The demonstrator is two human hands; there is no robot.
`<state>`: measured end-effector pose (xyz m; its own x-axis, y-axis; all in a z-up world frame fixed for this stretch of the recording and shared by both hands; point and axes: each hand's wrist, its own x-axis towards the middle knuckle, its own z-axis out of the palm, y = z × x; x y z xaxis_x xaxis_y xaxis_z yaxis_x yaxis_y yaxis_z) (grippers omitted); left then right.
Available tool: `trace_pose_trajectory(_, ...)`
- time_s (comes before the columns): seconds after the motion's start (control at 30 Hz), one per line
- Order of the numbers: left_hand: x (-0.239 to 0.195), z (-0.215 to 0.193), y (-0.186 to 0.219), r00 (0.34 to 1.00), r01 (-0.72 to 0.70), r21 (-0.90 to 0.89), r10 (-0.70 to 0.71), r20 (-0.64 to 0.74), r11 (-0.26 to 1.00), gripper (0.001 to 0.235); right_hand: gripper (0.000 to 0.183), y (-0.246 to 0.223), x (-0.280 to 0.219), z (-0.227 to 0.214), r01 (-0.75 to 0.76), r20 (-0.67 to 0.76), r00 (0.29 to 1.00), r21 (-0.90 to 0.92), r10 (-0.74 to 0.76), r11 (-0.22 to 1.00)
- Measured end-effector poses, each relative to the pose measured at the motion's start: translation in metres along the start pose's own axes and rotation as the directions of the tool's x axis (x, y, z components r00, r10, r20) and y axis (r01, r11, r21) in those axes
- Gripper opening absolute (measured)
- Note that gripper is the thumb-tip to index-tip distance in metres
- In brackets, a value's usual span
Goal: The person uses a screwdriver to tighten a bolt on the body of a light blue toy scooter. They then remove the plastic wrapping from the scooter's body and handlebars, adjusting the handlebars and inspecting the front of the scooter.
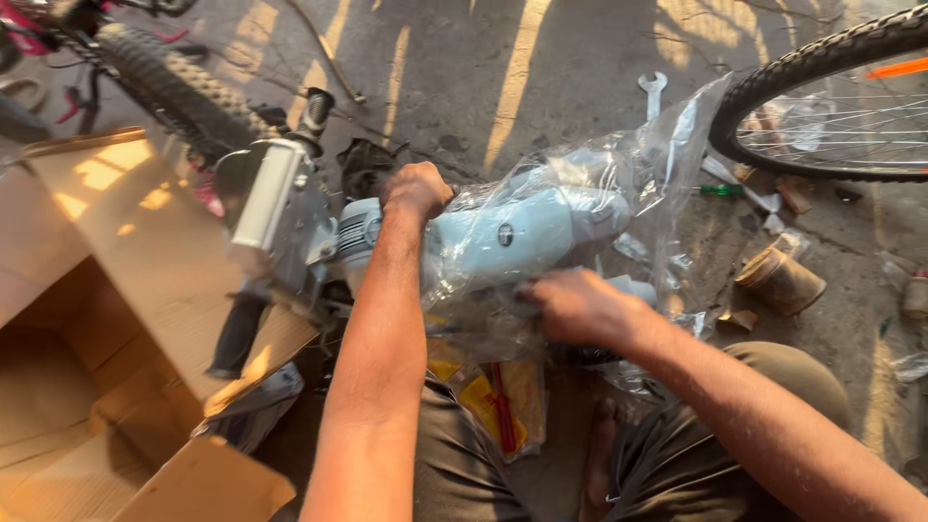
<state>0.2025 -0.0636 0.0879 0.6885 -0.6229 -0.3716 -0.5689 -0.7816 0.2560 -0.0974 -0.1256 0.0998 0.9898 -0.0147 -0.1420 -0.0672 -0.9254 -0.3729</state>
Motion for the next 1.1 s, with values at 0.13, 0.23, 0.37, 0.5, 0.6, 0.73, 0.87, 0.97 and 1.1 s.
trace_pose_trajectory(0.13,0.041,0.031,0.007,0.992,0.068,0.030,-0.070,0.101,0.997,0.048,0.039,-0.033,0.017,0.010,0.063,-0.070,0.996,0.205,-0.049,0.977)
trace_pose_trajectory(0.23,0.057,0.041,0.008,0.997,0.035,0.089,-0.041,0.065,0.995,0.041,0.041,-0.044,0.039,0.021,0.066,-0.292,0.954,-0.021,-0.069,0.998)
trace_pose_trajectory(0.37,0.046,0.008,-0.017,0.995,0.087,0.010,-0.086,-0.043,0.996,0.036,0.072,-0.010,0.068,0.011,-0.038,-0.360,0.932,-0.198,-0.036,0.979)
trace_pose_trajectory(0.5,0.010,-0.027,-0.045,0.959,0.251,-0.060,-0.257,-0.117,0.966,0.038,0.086,0.020,0.069,0.009,-0.103,-0.221,0.974,-0.265,0.044,0.959)
trace_pose_trajectory(0.6,-0.009,-0.031,-0.053,0.949,0.254,-0.104,-0.268,-0.163,0.962,0.032,0.088,0.030,0.060,0.022,-0.095,-0.235,0.972,-0.319,0.019,0.943)
trace_pose_trajectory(0.73,-0.022,-0.020,-0.050,0.916,0.189,-0.065,-0.200,-0.347,0.980,0.031,0.080,0.052,0.042,0.026,-0.162,-0.212,0.973,-0.325,0.095,0.932)
trace_pose_trajectory(0.87,-0.036,-0.009,-0.046,0.956,0.009,-0.162,-0.056,-0.287,0.987,0.027,0.080,0.068,0.030,0.024,-0.227,-0.201,0.965,-0.315,0.169,0.922)
trace_pose_trajectory(0.97,-0.052,-0.001,-0.032,0.951,-0.149,-0.357,0.034,-0.308,0.922,0.034,0.076,0.077,0.020,0.013,-0.311,-0.187,0.947,-0.331,0.260,0.891)
trace_pose_trajectory(1.1,-0.094,-0.005,-0.011,0.901,-0.341,-0.283,0.226,-0.370,0.897,0.032,0.046,0.069,0.000,-0.010,-0.428,-0.374,0.882,-0.375,0.288,0.822)
